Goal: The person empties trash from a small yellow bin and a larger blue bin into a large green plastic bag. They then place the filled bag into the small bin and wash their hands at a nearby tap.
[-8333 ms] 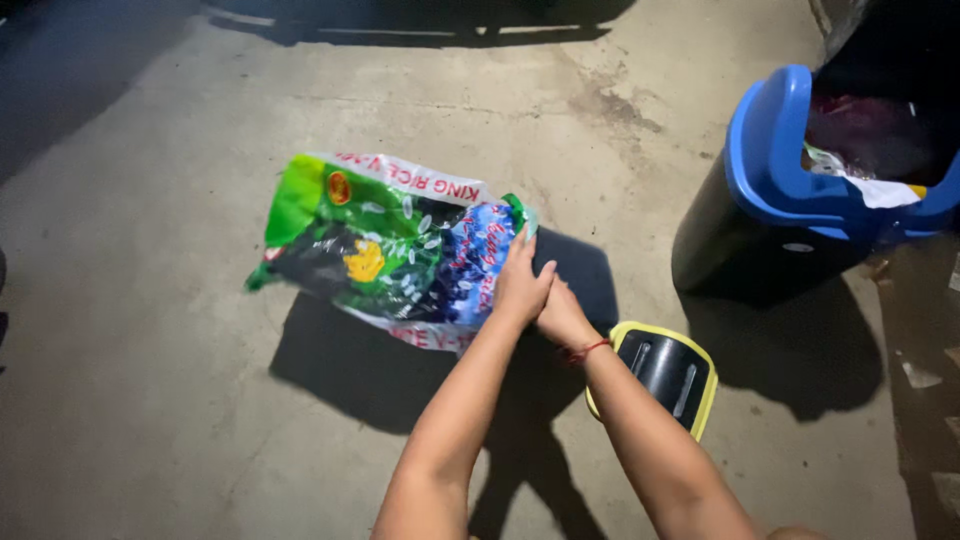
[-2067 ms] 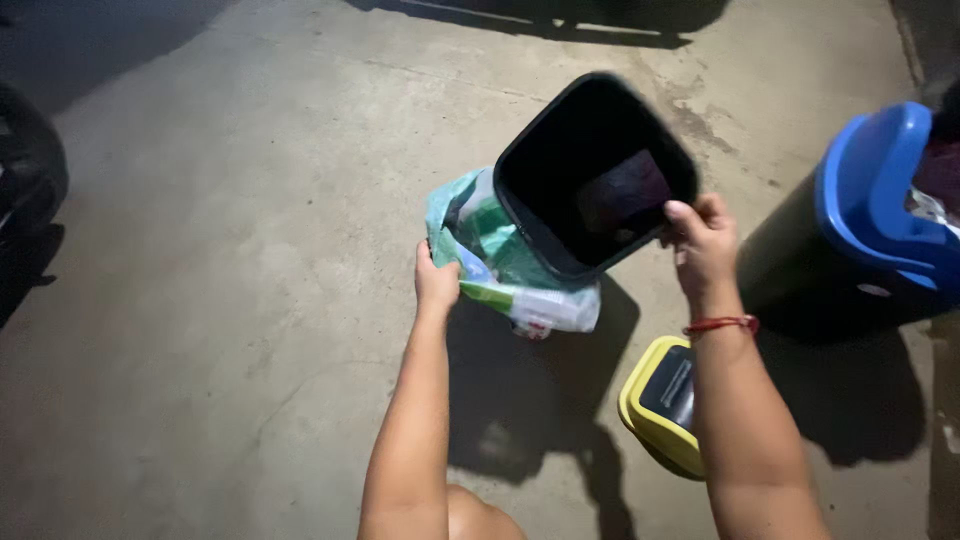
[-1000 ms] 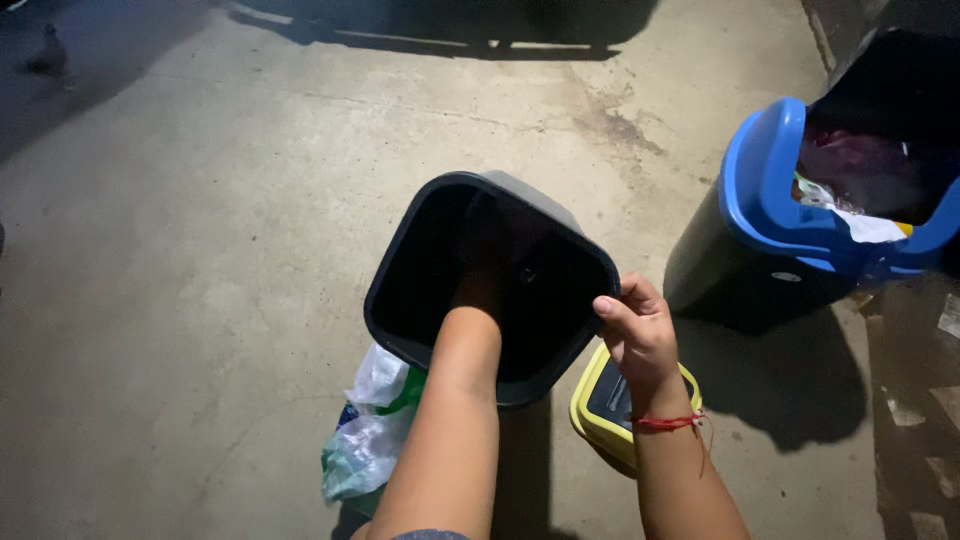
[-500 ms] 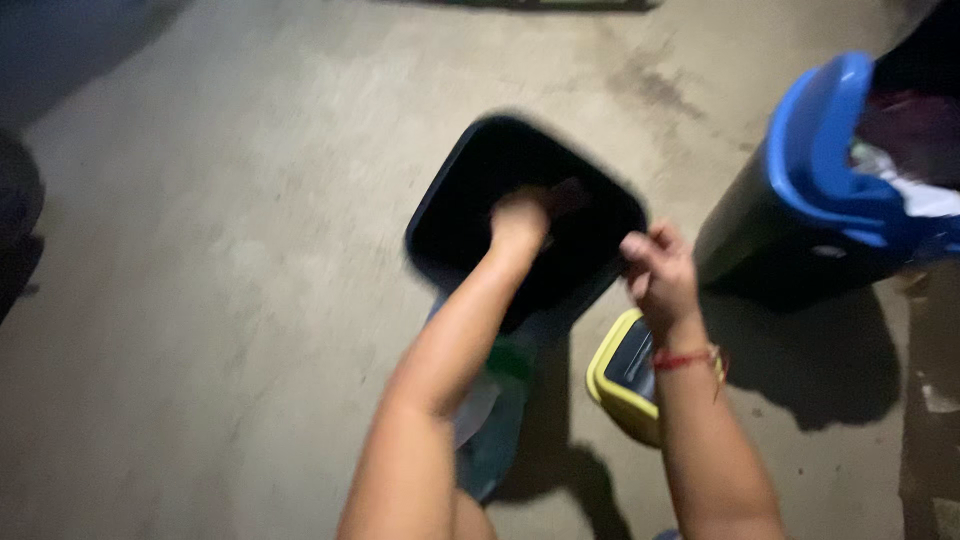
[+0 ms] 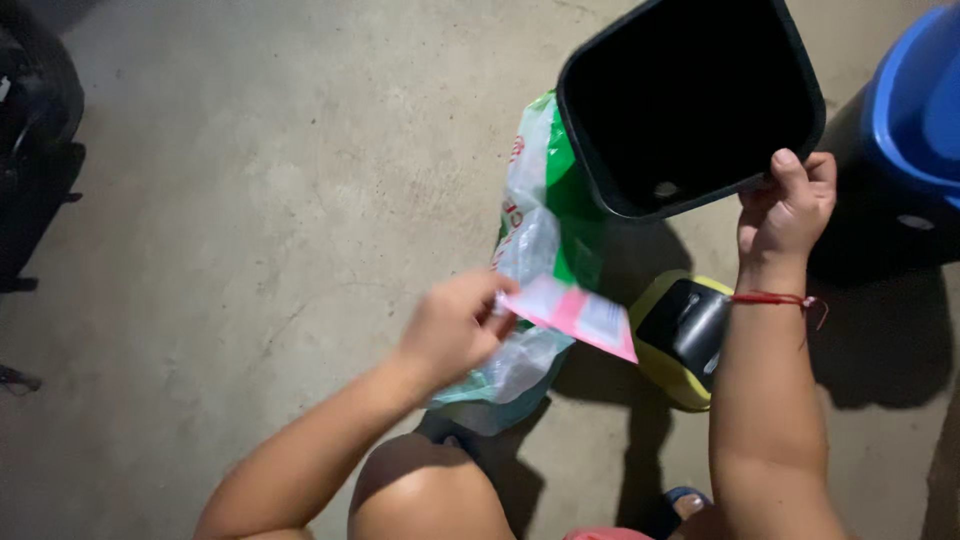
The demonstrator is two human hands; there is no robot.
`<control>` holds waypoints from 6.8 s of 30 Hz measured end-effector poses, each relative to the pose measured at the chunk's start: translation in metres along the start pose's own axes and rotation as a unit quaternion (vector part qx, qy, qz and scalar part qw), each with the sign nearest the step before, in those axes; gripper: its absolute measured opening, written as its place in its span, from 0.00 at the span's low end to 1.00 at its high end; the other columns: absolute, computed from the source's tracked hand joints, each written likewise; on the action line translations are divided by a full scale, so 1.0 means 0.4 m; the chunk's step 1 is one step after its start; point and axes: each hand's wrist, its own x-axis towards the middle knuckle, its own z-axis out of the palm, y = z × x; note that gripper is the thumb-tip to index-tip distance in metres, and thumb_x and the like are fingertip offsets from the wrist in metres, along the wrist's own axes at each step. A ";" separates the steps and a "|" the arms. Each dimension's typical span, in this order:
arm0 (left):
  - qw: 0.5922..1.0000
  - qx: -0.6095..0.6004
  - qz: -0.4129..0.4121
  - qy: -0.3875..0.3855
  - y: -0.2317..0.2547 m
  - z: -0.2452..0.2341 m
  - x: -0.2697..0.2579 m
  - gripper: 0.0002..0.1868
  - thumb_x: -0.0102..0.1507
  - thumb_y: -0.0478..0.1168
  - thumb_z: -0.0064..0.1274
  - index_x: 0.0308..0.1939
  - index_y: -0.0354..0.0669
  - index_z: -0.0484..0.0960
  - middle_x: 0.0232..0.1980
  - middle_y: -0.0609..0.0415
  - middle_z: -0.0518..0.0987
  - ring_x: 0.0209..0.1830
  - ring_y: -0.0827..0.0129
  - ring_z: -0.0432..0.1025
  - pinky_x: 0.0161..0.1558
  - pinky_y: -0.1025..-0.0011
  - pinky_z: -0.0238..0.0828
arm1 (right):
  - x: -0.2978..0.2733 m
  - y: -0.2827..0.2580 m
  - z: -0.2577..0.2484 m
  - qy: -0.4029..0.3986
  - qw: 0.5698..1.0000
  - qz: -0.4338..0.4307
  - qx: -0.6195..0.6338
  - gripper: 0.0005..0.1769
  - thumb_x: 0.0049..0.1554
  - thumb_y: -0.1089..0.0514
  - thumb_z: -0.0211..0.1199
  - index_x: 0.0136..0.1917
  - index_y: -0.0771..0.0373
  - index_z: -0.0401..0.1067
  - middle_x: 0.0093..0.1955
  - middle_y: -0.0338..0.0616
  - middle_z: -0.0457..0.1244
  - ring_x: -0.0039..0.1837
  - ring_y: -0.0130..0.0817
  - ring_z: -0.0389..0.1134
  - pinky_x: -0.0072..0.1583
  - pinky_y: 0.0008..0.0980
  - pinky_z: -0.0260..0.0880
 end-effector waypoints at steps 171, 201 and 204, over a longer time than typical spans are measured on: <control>0.990 -0.057 -0.046 0.123 -0.444 0.840 0.651 0.36 0.62 0.42 0.59 0.70 0.31 0.63 0.72 0.31 0.60 0.71 0.39 0.58 0.72 0.55 0.55 | 0.261 0.030 -0.219 0.115 0.734 -0.001 -0.669 0.44 0.46 0.31 0.75 0.54 0.73 0.72 0.52 0.64 0.66 0.55 0.54 0.68 0.57 0.47 0.68; 0.895 -0.311 -0.218 -0.233 -0.015 1.072 0.319 0.23 0.61 0.53 0.58 0.50 0.38 0.79 0.32 0.55 0.83 0.26 0.70 0.76 0.29 0.70 0.73 | -0.224 -0.451 -0.641 0.240 0.648 0.217 -0.690 0.46 0.54 0.28 0.70 0.67 0.68 0.71 0.58 0.60 0.63 0.57 0.50 0.66 0.50 0.51 0.66; 0.900 -0.318 -0.144 -0.260 0.102 1.202 0.282 0.24 0.63 0.49 0.60 0.50 0.29 0.83 0.32 0.49 0.82 0.28 0.69 0.74 0.32 0.67 0.72 | -0.311 -0.576 -0.743 0.322 0.655 0.237 -0.641 0.46 0.54 0.30 0.67 0.70 0.67 0.69 0.56 0.62 0.68 0.55 0.54 0.71 0.56 0.49 0.69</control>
